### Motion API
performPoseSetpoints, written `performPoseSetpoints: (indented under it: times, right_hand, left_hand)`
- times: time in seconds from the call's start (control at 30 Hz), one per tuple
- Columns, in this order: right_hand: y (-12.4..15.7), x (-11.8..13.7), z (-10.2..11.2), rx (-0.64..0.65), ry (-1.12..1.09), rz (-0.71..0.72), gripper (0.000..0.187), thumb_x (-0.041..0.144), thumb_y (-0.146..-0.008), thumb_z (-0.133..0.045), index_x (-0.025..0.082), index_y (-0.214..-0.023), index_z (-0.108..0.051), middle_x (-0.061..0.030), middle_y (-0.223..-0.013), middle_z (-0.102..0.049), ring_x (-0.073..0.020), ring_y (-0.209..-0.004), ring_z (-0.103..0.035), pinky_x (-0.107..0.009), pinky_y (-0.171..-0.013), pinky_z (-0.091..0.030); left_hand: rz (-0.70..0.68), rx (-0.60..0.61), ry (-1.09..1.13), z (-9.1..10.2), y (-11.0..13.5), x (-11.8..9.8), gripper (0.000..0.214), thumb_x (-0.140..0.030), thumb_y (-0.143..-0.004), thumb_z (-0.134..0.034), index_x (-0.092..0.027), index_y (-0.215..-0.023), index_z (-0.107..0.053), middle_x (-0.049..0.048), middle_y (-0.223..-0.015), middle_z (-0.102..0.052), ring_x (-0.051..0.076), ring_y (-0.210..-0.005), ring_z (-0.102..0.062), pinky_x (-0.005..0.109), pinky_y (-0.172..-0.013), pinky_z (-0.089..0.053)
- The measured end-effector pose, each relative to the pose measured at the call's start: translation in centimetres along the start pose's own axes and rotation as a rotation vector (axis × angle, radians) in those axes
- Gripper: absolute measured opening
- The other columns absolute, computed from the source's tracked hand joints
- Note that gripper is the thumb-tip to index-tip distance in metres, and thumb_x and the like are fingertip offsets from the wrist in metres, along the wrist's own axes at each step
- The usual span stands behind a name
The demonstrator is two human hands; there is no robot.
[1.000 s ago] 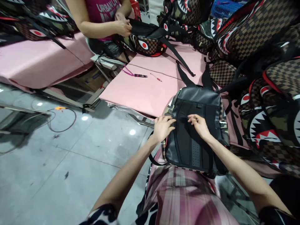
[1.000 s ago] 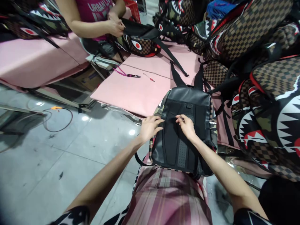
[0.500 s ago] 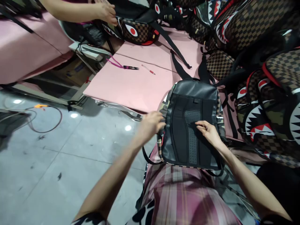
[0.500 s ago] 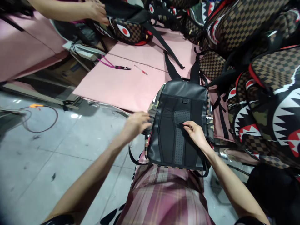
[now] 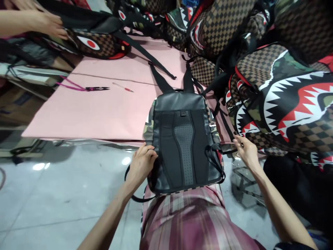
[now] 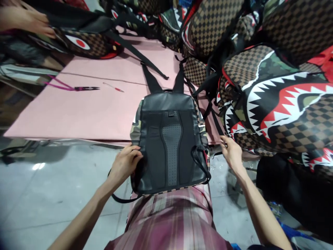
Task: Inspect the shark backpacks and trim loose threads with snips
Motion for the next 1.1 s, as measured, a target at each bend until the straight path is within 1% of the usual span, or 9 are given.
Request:
performPoseSetpoints:
  times: [0.1,0.3,0.47,0.63,0.73,0.83,0.97,1.03,1.1]
  right_hand:
    - [-0.2,2.4,-1.4,0.057,-0.142,0.158,0.026,0.033,-0.086,-0.050,0.023,-0.104,-0.066,-0.0047,-0.105,-0.067,-0.0200,-0.095,-0.063,-0.029,-0.078,-0.048]
    - [-5.6,5.9,-5.3,0.270,0.049,0.249,0.022,0.026,-0.085,-0.052,0.025,-0.102,-0.067,-0.0044,-0.105,-0.065,-0.0196,-0.089,-0.063,-0.025,-0.067,-0.044]
    - [-7.1,5.7,-6.7,0.230,0.032,0.225,0.025,0.014,-0.079,-0.048,0.024,-0.093,-0.066,-0.0038,-0.102,-0.064,-0.0188,-0.079,-0.063,-0.026,-0.062,-0.042]
    - [-4.8,0.3,-5.5,0.059,0.050,-0.043,0.041,0.011,-0.081,-0.035,0.014,-0.118,-0.054,-0.0144,-0.114,-0.059,-0.0246,-0.095,-0.060,-0.033,-0.073,-0.046]
    - [-2.2,-2.4,-4.4,-0.011,-0.083,-0.106,0.047,0.014,-0.081,-0.040,0.015,-0.128,-0.047,-0.0149,-0.124,-0.055,-0.0262,-0.105,-0.058,-0.038,-0.083,-0.047]
    - [0.2,-1.2,-3.8,0.060,-0.329,0.006,0.038,0.028,-0.084,-0.050,0.021,-0.121,-0.055,-0.0086,-0.120,-0.060,-0.0242,-0.108,-0.058,-0.037,-0.090,-0.047]
    - [2.6,2.8,-3.3,0.219,-0.387,0.139,0.043,0.040,-0.078,-0.062,0.026,-0.118,-0.058,-0.0049,-0.125,-0.058,-0.0244,-0.109,-0.058,-0.036,-0.089,-0.049]
    - [3.4,3.7,-3.3,0.212,-0.358,0.092,0.050,0.039,-0.076,-0.063,0.024,-0.123,-0.055,-0.0069,-0.128,-0.055,-0.0258,-0.107,-0.058,-0.036,-0.085,-0.050]
    - [3.9,3.7,-3.7,0.196,-0.356,0.013,0.042,0.031,-0.078,-0.058,0.023,-0.119,-0.058,-0.0079,-0.123,-0.058,-0.0257,-0.100,-0.061,-0.035,-0.079,-0.051]
  left_hand:
    - [-0.015,-0.010,-0.089,0.2,-0.2,-0.9,0.018,-0.027,-0.084,-0.046,-0.020,-0.078,-0.061,0.0086,-0.105,-0.063,0.033,-0.119,-0.045,0.048,-0.093,-0.038]
    - [-0.070,-0.008,-0.085,0.1,-1.2,-1.1,0.016,-0.027,-0.082,-0.047,-0.020,-0.076,-0.060,0.0085,-0.092,-0.061,0.026,-0.096,-0.052,0.042,-0.088,-0.043]
    - [-0.032,-0.082,-0.027,-0.7,-0.8,-0.4,0.018,-0.030,-0.083,-0.046,-0.019,-0.080,-0.061,0.0094,-0.099,-0.060,0.026,-0.104,-0.051,0.042,-0.095,-0.041]
    - [0.015,-0.067,-0.008,-1.1,0.3,-0.1,0.022,-0.031,-0.086,-0.042,-0.019,-0.085,-0.061,0.0098,-0.105,-0.061,0.025,-0.105,-0.054,0.043,-0.094,-0.043]
    - [0.022,-0.075,-0.014,-1.1,0.6,-0.8,0.024,-0.032,-0.087,-0.040,-0.019,-0.091,-0.059,0.0111,-0.108,-0.060,0.027,-0.107,-0.053,0.044,-0.094,-0.042]
    - [0.053,-0.084,-0.062,-0.9,0.7,-2.0,0.022,-0.030,-0.087,-0.038,-0.021,-0.097,-0.056,0.0100,-0.111,-0.058,0.028,-0.112,-0.050,0.046,-0.095,-0.041]
    - [0.148,-0.197,-0.116,0.5,1.7,-3.9,0.026,-0.036,-0.088,-0.037,-0.021,-0.103,-0.052,0.0129,-0.116,-0.055,0.030,-0.118,-0.045,0.048,-0.096,-0.039]
    - [0.328,-0.211,-0.156,1.3,2.7,-4.6,0.033,-0.047,-0.086,-0.039,-0.020,-0.100,-0.051,0.0148,-0.107,-0.058,0.032,-0.107,-0.053,0.048,-0.088,-0.043]
    - [0.584,-0.050,-0.175,1.6,3.6,-5.0,0.042,-0.060,-0.080,-0.040,-0.020,-0.088,-0.052,0.0115,-0.081,-0.061,0.031,-0.080,-0.060,0.045,-0.068,-0.047]
Point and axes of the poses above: each hand's wrist, its own y-axis away from the middle knuckle, its own z-axis out of the back of the hand, x = y × z, the point moved 1 cm from there along -y, towards the middle knuckle
